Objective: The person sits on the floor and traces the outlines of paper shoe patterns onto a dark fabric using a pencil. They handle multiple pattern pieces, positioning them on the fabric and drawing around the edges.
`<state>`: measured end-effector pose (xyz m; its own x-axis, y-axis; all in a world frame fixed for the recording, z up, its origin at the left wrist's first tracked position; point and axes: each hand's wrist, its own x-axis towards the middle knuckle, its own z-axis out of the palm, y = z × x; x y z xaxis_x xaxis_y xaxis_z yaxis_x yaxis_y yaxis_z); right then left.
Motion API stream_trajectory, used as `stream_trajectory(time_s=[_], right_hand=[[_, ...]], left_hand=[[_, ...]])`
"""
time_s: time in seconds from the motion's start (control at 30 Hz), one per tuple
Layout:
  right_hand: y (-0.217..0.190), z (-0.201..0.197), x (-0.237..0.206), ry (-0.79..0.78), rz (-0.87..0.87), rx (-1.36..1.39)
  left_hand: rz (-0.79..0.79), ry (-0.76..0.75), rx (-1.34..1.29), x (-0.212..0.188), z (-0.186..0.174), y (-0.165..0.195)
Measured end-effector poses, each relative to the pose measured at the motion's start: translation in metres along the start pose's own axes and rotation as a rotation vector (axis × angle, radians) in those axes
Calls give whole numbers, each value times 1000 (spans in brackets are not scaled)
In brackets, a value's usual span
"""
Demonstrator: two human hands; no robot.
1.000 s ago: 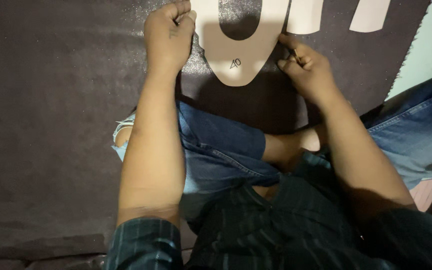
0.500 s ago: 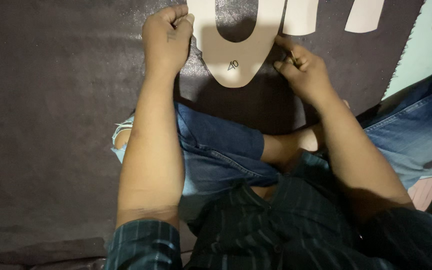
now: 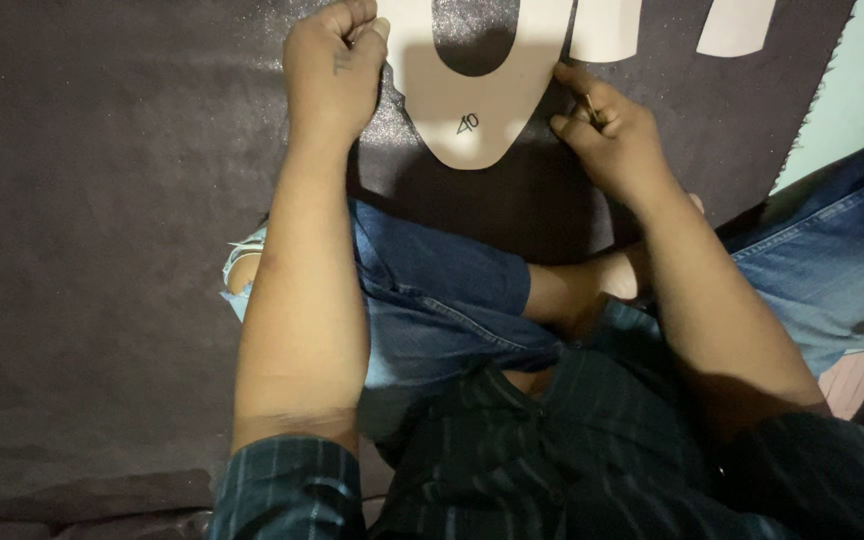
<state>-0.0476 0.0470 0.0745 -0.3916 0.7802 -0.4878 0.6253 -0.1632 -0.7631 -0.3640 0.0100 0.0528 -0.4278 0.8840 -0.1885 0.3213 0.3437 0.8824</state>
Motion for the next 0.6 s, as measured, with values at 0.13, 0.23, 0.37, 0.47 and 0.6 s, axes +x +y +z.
stream_trajectory(time_s=[0.13, 0.23, 0.37, 0.47, 0.6], right_hand=[[3, -1, -1, -5, -12, -17], [3, 0, -1, -9, -15, -32], [0, 1, -2, 0, -106, -43], [-4, 3, -4, 13, 11, 2], [-9, 3, -4, 0, 19, -17]], left_hand=[[56, 9, 14, -1, 0, 2], [40, 0, 12, -2, -1, 1], [92, 16, 24, -2, -2, 0], [125, 9, 20, -3, -4, 2], [1, -28, -7, -4, -6, 8]])
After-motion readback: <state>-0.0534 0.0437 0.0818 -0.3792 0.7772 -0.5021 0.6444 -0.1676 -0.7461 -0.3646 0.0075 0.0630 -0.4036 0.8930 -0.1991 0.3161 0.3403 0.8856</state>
